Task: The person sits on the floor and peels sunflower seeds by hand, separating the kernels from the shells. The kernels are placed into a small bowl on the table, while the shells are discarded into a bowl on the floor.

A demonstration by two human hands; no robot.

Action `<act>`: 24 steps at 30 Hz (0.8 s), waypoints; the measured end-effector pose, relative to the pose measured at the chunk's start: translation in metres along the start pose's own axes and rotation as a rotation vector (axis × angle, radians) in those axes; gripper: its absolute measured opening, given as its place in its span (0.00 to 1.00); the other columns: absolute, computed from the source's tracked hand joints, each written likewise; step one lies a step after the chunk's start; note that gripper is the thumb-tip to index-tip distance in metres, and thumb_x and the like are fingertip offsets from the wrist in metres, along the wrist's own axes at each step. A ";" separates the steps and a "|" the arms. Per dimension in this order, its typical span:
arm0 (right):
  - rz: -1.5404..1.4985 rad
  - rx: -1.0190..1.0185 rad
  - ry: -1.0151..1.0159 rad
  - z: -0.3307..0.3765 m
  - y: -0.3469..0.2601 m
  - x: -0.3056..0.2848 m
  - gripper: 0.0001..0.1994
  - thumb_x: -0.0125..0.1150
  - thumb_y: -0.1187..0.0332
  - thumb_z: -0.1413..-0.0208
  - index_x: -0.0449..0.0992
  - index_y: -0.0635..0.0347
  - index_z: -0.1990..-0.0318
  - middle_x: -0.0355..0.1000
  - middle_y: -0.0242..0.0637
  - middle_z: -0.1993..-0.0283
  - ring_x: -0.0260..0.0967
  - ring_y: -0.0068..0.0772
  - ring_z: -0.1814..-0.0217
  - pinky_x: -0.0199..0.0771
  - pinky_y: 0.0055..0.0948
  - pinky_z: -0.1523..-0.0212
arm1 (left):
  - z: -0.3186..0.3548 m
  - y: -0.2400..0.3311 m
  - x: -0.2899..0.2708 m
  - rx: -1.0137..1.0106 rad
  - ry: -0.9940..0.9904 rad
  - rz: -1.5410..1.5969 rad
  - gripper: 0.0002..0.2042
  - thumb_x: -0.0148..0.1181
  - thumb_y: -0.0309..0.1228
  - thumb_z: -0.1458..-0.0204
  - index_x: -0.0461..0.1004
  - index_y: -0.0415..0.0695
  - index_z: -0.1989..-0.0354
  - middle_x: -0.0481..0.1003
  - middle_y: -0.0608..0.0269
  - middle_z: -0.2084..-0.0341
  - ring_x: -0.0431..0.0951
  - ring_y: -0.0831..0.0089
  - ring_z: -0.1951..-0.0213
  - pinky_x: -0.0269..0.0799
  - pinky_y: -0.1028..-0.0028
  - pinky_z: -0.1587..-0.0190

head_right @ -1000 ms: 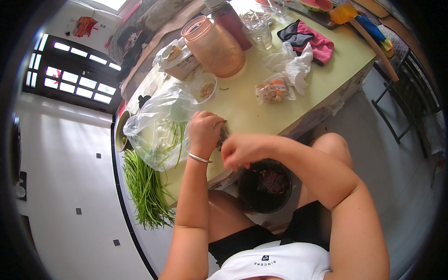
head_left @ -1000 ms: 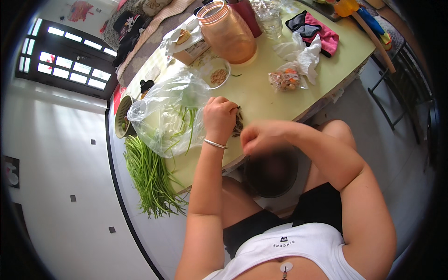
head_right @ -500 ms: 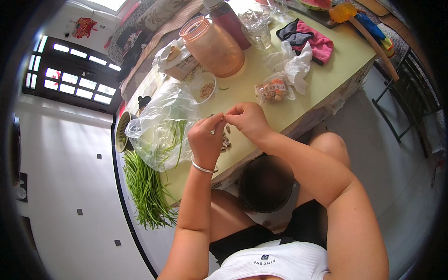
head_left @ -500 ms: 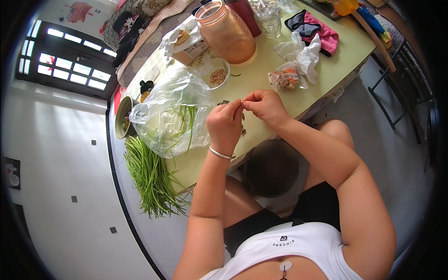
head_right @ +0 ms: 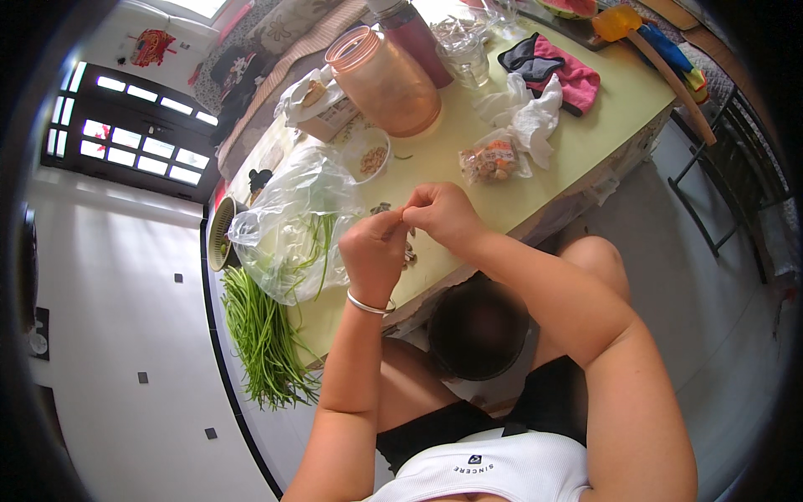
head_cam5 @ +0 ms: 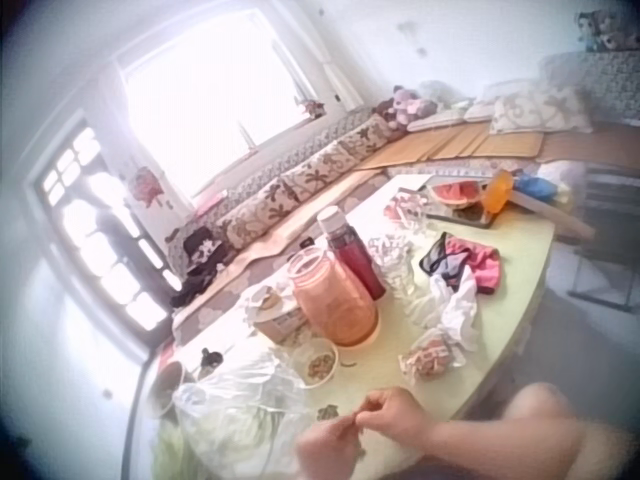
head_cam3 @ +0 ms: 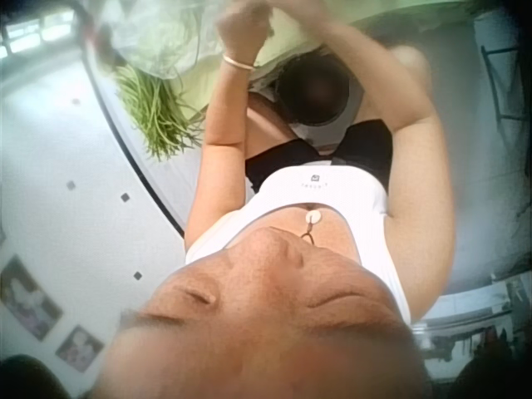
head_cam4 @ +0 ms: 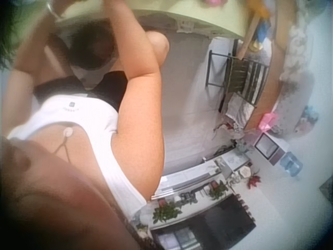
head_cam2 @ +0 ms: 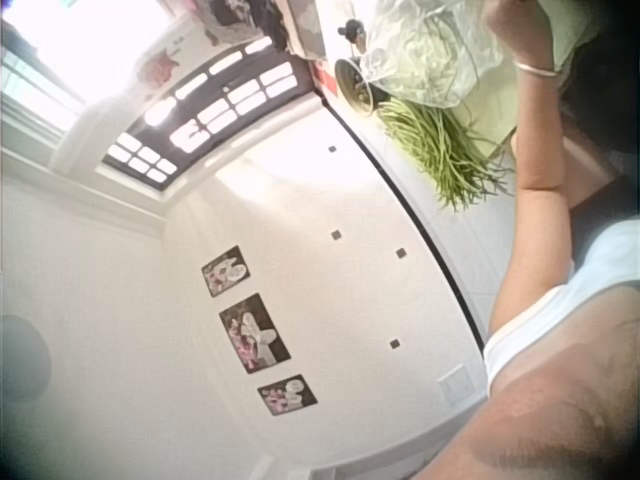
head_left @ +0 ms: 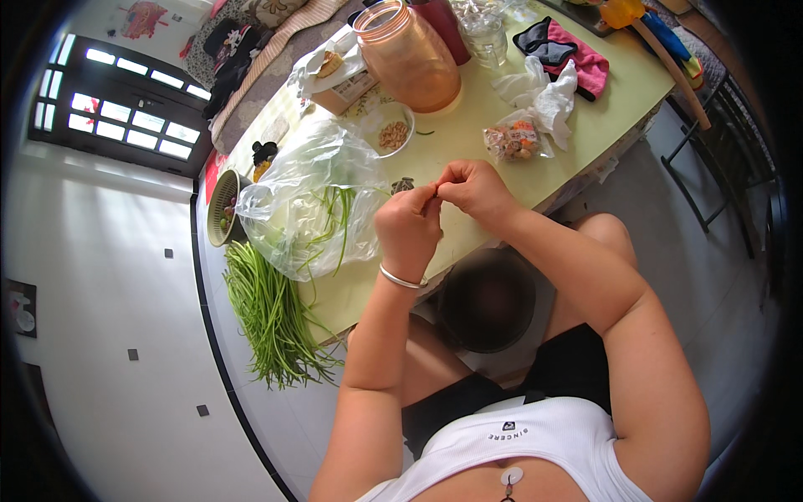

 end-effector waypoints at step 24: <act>-0.282 0.321 -0.077 0.004 -0.001 0.006 0.07 0.48 0.73 0.49 0.72 0.62 0.66 0.72 0.34 0.69 0.69 0.23 0.70 0.70 0.22 0.69 | 0.000 -0.021 -0.009 -0.290 -0.102 0.439 0.05 0.58 0.20 0.50 0.73 0.38 0.64 0.79 0.58 0.75 0.78 0.77 0.74 0.72 0.78 0.71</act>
Point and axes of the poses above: each hand's wrist, its own z-axis away from the middle knuckle, its own x-axis out of the palm, y = z × x, the point moved 2 cm from there along -z, towards the middle knuckle
